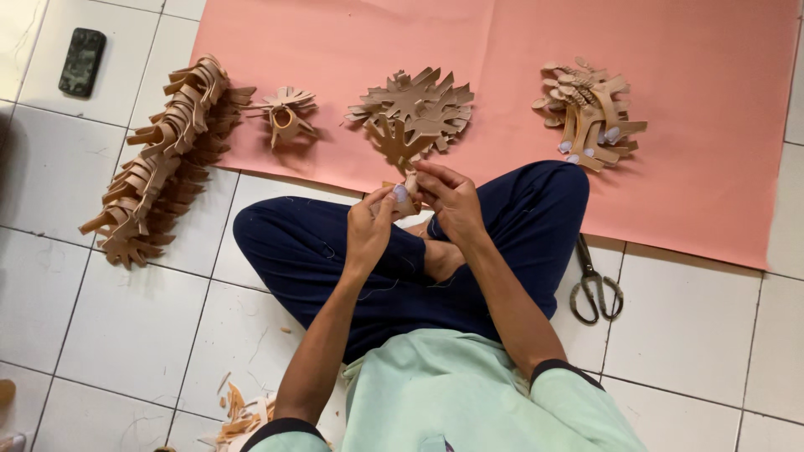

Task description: The person sits on a tiled floor and assembles small, light-brown, leaf-shaped craft pieces into larger circular clusters. They pick up individual pieces, interlock them by hand, and place the growing clusters on a pink mat. A pair of scissors is visible nearby but not used.

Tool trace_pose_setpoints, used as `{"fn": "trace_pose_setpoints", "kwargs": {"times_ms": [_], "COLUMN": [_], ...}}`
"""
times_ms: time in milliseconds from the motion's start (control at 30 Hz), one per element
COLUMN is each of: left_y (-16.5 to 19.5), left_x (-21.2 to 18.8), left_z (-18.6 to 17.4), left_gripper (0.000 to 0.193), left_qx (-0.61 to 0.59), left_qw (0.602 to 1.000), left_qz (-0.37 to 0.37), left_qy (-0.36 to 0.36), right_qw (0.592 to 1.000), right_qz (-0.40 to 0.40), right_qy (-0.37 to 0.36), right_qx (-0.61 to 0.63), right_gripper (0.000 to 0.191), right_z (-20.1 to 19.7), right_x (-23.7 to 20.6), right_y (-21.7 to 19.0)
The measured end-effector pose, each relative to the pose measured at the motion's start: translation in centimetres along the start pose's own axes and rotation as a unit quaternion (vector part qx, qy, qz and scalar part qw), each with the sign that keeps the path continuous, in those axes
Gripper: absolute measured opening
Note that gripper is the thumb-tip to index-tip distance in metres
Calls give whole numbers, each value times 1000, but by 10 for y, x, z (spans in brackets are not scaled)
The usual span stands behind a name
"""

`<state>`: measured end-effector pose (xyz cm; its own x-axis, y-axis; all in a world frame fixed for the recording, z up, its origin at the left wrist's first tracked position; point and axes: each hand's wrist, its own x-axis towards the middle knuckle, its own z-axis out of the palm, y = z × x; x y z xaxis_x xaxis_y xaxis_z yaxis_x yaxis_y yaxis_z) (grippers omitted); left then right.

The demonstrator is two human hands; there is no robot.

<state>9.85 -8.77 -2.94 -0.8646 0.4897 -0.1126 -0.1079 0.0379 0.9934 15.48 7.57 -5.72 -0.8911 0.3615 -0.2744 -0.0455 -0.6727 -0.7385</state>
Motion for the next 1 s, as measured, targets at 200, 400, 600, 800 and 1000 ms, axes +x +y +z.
{"fn": "trace_pose_setpoints", "kwargs": {"times_ms": [200,400,600,800,1000], "left_y": [5,21,22,4,-16], "left_x": [2,-5,-8,-8,-3], "left_z": [-1,6,9,6,-18], "left_gripper": [39,43,38,32,36], "left_qx": [-80,-69,64,-340,-381], "left_qw": [995,997,997,936,891], "left_qz": [-57,-20,38,-69,-138], "left_qy": [-32,-39,-27,-67,-205], "right_qw": [984,975,933,973,969], "right_qz": [-76,-119,-268,-169,-99], "right_qy": [-19,-14,-10,-6,-98], "right_qx": [-158,-188,-240,-160,-203], "right_gripper": [30,29,28,22,27], "right_z": [4,5,-1,-5,-8], "right_x": [-9,-13,-20,-12,-13], "right_y": [-2,1,17,14,-7]}}
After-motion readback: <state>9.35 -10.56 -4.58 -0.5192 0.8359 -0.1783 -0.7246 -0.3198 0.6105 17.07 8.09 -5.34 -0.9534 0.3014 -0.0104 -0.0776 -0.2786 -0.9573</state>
